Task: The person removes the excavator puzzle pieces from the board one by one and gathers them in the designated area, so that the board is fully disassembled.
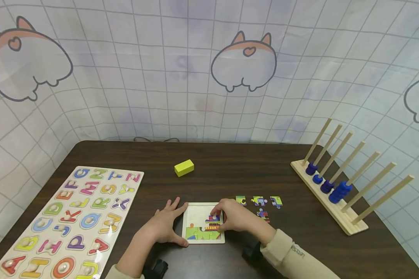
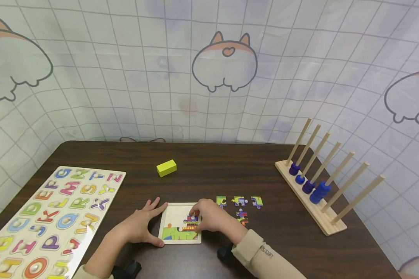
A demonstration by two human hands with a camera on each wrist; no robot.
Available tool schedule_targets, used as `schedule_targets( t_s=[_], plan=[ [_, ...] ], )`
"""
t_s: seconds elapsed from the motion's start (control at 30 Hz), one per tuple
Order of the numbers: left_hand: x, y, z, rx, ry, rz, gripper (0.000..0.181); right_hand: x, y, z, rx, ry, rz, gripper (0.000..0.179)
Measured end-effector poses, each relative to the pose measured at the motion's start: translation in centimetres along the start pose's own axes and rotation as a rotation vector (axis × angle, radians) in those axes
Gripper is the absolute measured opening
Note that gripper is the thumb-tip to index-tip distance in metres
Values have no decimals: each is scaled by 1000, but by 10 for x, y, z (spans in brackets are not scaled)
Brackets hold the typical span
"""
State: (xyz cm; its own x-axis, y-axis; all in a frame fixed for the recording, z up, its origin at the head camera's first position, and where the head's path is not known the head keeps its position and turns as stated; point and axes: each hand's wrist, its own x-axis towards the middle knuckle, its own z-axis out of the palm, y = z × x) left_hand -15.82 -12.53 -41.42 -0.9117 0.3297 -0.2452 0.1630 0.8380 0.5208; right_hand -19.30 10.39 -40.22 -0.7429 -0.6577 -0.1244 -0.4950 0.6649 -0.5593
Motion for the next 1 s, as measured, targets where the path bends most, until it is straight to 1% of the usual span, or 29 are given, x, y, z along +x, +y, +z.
schedule_targets(
  t_s=[0.2, 0.53, 0.8, 1.0],
  plan=[
    [1, -1, 0, 3, -5, -5, 103, 1, 1, 0, 11, -6, 6, 32],
    [1, -1, 1, -3, -2, 4, 103, 1, 1, -3, 6, 7, 14, 31],
    [0, -1, 0, 2, -1, -2, 102, 2, 1, -2, 9, 14, 31, 28],
    [0, 0, 0, 5, -3, -3, 102, 1, 2, -3, -7, 21, 17, 28]
  ],
)
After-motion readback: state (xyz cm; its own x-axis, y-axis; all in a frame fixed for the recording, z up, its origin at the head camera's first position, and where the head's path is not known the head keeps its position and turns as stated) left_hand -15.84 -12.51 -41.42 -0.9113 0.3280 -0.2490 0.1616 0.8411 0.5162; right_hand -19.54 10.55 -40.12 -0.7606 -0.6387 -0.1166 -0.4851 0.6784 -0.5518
